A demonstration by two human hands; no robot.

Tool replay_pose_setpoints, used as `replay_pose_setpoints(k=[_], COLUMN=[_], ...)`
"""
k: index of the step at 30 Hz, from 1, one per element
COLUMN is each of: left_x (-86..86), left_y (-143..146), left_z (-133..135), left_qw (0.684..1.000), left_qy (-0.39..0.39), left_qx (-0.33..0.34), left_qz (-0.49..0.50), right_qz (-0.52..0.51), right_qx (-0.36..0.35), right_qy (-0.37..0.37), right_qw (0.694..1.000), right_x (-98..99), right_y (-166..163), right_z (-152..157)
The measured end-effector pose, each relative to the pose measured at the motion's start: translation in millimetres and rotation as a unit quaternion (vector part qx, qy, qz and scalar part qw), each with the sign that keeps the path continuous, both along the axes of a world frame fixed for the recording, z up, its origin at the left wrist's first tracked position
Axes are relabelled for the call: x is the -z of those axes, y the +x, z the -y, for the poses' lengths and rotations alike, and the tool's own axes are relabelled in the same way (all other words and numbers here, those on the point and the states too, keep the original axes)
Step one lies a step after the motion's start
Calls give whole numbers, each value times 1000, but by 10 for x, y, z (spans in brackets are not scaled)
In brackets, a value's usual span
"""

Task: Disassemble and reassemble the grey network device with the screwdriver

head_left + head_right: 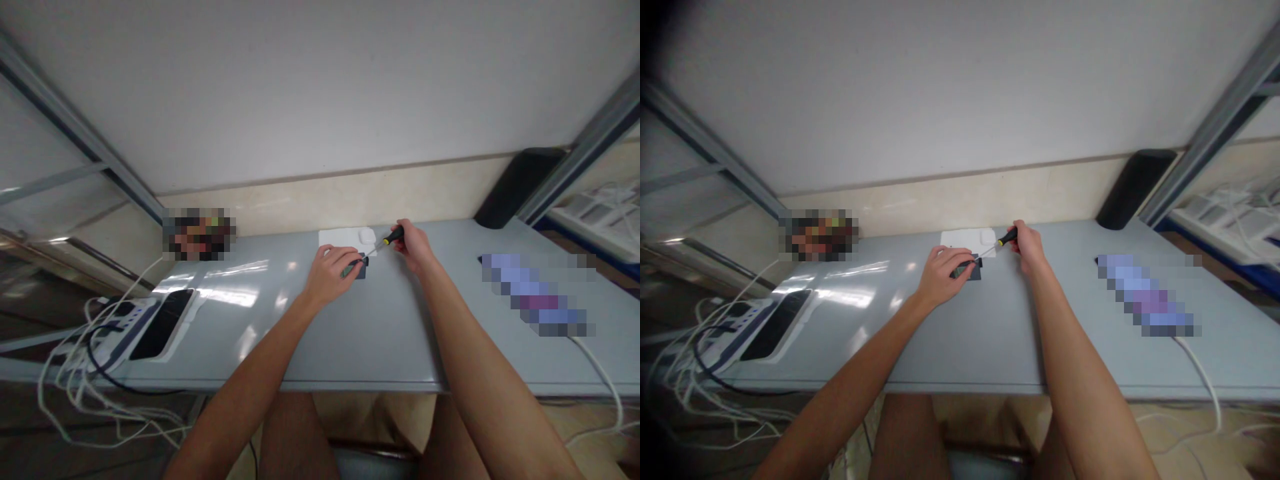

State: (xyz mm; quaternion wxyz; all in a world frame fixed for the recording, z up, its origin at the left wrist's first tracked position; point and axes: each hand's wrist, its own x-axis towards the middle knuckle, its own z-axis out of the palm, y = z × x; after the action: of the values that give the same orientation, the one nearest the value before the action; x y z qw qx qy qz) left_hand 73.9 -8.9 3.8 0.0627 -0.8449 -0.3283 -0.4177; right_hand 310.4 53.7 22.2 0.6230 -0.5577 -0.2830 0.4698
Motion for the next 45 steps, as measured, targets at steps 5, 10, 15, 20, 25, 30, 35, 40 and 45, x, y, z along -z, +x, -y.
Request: replay_pose_setpoints(k=[5, 10, 15, 20, 25, 30, 35, 40, 45], left_x=[3, -35, -78, -74, -156, -334, -438, -383, -243], left_y=[-19, -66, -117, -131, -191, -408, -640, -670, -639], left_z=[-17, -39, -53, -53, -7, 13, -43, -141, -253], left_qw=[999, 997, 991, 994, 988, 971, 942, 920, 908], left_qy=[13, 9, 0, -44, -133, -229, -333, -377, -387], left_qx=[-4, 16, 38, 56, 73, 59, 42, 59, 54], left_qz=[-31, -80, -126, -79, -37, -43, 33, 94, 149], right_qz=[-4, -17, -32, -43, -50, -57, -61, -67, -69], right_qx=[5, 26, 50, 60, 65, 59, 54, 61, 63], right_qy=[1, 1, -4, -5, -5, -4, -3, -7, -9], right_qw=[1000, 1000, 998, 997, 997, 997, 997, 996, 996], right_x=[-19, -40, -38, -19, -15, -11, 0, -17, -41], right_y=[-11, -3, 17, 29, 44, 59, 67, 69, 70], right_z=[15, 12, 1, 0, -8, -18, -19, -11, 2])
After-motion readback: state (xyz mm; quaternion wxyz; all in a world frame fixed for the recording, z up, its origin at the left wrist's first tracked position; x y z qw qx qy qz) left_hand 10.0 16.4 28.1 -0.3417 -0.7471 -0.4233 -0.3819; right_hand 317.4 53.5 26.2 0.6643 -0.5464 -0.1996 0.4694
